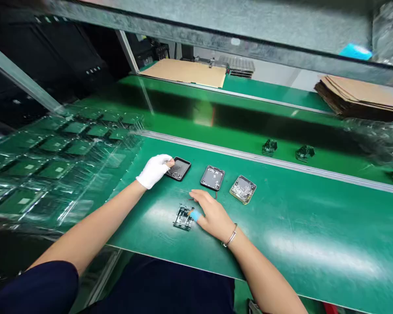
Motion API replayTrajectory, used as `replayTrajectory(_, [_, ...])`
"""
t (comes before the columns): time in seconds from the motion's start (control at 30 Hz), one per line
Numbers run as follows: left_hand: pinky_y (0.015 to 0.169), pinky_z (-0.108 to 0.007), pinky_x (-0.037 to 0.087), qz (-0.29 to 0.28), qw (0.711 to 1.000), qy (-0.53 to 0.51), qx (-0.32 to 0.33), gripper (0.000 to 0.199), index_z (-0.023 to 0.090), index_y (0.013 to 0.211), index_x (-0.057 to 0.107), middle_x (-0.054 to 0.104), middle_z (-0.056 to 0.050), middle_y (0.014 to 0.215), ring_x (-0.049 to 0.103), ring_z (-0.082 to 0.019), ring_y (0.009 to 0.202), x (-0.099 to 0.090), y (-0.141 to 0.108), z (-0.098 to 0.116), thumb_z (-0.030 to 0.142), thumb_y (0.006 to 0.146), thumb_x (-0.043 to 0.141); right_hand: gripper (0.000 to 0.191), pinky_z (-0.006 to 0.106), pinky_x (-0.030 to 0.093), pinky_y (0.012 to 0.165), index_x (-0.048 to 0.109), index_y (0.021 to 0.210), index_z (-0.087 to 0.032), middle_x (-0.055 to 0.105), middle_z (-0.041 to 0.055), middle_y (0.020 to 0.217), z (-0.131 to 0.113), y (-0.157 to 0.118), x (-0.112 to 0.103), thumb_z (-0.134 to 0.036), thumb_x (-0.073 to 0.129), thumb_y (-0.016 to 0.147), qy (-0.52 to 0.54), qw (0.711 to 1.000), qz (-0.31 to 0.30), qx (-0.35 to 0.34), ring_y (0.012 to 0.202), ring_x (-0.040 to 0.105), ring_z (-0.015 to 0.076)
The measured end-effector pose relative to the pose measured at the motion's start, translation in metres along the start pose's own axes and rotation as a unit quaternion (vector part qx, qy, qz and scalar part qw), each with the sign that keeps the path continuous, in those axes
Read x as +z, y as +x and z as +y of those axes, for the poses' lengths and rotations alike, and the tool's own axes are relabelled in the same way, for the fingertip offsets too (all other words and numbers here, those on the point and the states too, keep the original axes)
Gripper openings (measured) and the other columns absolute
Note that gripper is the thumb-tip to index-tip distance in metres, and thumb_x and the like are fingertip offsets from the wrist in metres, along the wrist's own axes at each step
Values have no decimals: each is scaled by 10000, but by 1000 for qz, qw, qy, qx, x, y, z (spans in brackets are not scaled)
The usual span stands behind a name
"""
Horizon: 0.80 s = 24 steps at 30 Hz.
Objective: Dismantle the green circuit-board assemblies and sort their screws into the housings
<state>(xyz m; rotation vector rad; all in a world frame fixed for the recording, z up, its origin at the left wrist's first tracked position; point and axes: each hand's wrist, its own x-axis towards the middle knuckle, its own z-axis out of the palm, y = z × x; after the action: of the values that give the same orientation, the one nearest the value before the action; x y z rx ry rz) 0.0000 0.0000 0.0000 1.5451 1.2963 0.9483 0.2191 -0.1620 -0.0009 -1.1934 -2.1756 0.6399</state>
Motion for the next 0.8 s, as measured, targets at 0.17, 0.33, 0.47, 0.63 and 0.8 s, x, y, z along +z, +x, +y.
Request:
replayTrajectory(0.17, [438,-215,231,-58,992,-107,-39,251,173,693,516,493,17,615,333,-81,481,5,-40,30,413,724,583,417,390,560,851,440,1305,-239,602,117,1201,-2,0,2,-174,483,896,11,997,78,-16,949,651,191])
replayTrajectory(0.33, [459,-210,245,-200,908,-330,-161,302,183,728,512,418,30,636,320,-79,519,29,-119,68,422,725,696,275,310,548,752,521,1135,-263,662,45,924,-21,-4,2,-160,539,881,-5,966,236,-101,873,641,172])
replayTrajectory(0.47, [493,-205,264,-232,871,-374,-219,336,176,748,507,361,41,663,276,-75,561,40,-150,73,428,710,726,176,282,521,684,551,1037,-244,669,36,854,-30,-9,4,-161,528,884,-32,957,235,-165,778,632,153])
replayTrajectory(0.63, [500,-200,261,-231,887,-329,-226,334,182,735,466,300,47,658,264,-81,580,43,-155,67,438,772,677,185,272,517,693,554,1014,-227,681,38,865,-31,-14,8,-137,488,867,-61,962,211,-159,791,640,145])
replayTrajectory(0.8, [484,-204,298,-210,938,-227,-158,292,185,856,542,420,36,659,352,-81,546,32,-154,57,455,797,638,124,281,522,741,570,955,-233,679,26,843,-35,-14,-2,-186,483,880,-66,973,178,-130,791,640,146])
